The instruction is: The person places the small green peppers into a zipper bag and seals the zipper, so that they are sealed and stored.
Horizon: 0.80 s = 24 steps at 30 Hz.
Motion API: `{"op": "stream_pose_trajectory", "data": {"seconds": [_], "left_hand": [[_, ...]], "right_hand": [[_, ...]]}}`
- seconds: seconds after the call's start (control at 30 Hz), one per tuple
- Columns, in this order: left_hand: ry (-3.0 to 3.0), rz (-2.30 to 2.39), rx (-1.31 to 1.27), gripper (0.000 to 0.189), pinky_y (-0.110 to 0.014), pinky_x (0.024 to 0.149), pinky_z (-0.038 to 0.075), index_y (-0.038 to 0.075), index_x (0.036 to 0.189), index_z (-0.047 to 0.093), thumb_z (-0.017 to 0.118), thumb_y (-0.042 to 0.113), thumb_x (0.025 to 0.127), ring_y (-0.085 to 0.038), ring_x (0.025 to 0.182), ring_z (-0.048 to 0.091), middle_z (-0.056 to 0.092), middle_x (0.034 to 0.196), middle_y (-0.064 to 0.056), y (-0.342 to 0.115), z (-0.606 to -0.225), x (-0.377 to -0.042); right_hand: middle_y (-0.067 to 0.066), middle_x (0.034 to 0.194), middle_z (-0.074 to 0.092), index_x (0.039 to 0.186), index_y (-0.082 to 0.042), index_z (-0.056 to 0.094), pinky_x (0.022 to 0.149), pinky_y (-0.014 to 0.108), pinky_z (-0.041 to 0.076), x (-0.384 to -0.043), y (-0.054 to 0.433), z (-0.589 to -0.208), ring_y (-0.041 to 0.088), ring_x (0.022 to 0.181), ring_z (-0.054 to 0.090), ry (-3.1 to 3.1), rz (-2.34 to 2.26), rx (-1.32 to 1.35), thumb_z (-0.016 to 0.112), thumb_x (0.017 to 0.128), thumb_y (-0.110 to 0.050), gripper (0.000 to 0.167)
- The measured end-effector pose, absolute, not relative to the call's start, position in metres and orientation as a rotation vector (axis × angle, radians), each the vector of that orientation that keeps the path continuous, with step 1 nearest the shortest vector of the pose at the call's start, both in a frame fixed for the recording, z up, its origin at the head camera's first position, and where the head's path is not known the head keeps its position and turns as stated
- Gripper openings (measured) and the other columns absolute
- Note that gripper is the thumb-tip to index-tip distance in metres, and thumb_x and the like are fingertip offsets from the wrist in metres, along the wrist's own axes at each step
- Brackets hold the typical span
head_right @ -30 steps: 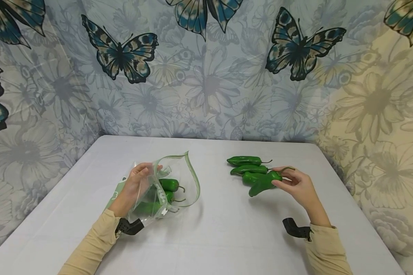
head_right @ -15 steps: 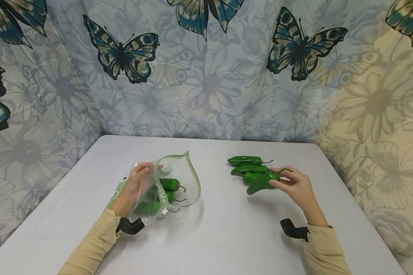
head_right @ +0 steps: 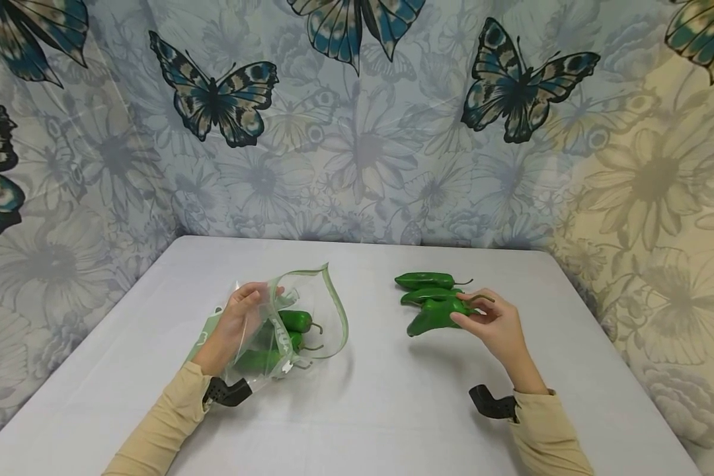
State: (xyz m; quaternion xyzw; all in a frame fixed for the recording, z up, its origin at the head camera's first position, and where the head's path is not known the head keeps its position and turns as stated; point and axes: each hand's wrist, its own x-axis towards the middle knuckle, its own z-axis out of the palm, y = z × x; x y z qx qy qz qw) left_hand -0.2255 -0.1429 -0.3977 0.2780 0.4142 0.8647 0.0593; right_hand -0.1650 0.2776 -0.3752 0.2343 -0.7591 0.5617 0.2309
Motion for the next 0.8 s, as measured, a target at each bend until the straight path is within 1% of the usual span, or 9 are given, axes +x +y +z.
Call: {"op": "stream_pose_trajectory", "data": {"seconds": [0.07, 0.23, 0.33, 0.5, 0.63, 0.8], "left_hand": [[1.262, 2.619, 0.848, 0.011, -0.020, 0.085, 0.038, 0.015, 0.092, 0.070, 0.064, 0.013, 0.083, -0.009, 0.092, 0.055, 0.064, 0.093, 0.004, -0.143, -0.399, -0.226], [1.274, 2.620, 0.848, 0.011, -0.019, 0.083, 0.040, 0.016, 0.093, 0.070, 0.064, 0.015, 0.083, -0.008, 0.091, 0.055, 0.063, 0.094, 0.004, -0.143, -0.400, -0.227], [1.305, 2.624, 0.828, 0.011, -0.018, 0.081, 0.040, 0.016, 0.092, 0.070, 0.066, 0.017, 0.082, -0.008, 0.090, 0.054, 0.063, 0.093, 0.005, -0.144, -0.401, -0.226], [1.427, 2.613, 0.752, 0.009, -0.019, 0.078, 0.040, 0.020, 0.090, 0.070, 0.067, 0.021, 0.081, -0.007, 0.090, 0.051, 0.059, 0.093, 0.006, -0.145, -0.404, -0.224], [1.416, 2.615, 0.744, 0.010, -0.019, 0.081, 0.039, 0.020, 0.090, 0.070, 0.068, 0.022, 0.080, -0.007, 0.092, 0.050, 0.059, 0.094, 0.006, -0.145, -0.403, -0.225], [1.395, 2.615, 0.760, 0.011, -0.020, 0.084, 0.037, 0.020, 0.090, 0.070, 0.068, 0.022, 0.080, -0.008, 0.095, 0.048, 0.058, 0.096, 0.006, -0.145, -0.400, -0.226]], "right_hand": [[0.001, 0.097, 0.059, 0.092, 0.013, 0.056, 0.070, 0.019, 0.048, -0.164, 0.275, -0.375, 0.008, 0.085, 0.058, -2.060, 1.576, 0.643, 0.061, 0.069, 0.025, 0.027], [0.007, 0.095, 0.057, 0.093, 0.006, 0.060, 0.070, 0.019, 0.048, -0.164, 0.268, -0.372, 0.009, 0.086, 0.057, -1.967, 1.674, 0.671, 0.060, 0.070, 0.025, 0.030], [0.008, 0.094, 0.056, 0.092, 0.007, 0.058, 0.072, 0.020, 0.047, -0.163, 0.262, -0.371, 0.011, 0.088, 0.057, -1.911, 1.760, 0.662, 0.060, 0.070, 0.025, 0.028], [0.007, 0.094, 0.056, 0.089, 0.006, 0.056, 0.075, 0.022, 0.047, -0.161, 0.256, -0.372, 0.013, 0.088, 0.056, -1.884, 1.834, 0.625, 0.059, 0.070, 0.026, 0.028], [0.007, 0.095, 0.056, 0.091, 0.005, 0.057, 0.074, 0.020, 0.047, -0.162, 0.256, -0.371, 0.013, 0.087, 0.055, -1.897, 1.810, 0.661, 0.060, 0.071, 0.023, 0.027], [0.006, 0.096, 0.057, 0.082, 0.007, 0.054, 0.072, 0.020, 0.047, -0.163, 0.253, -0.367, 0.013, 0.088, 0.055, -1.870, 1.806, 0.685, 0.061, 0.071, 0.022, 0.019]]}}
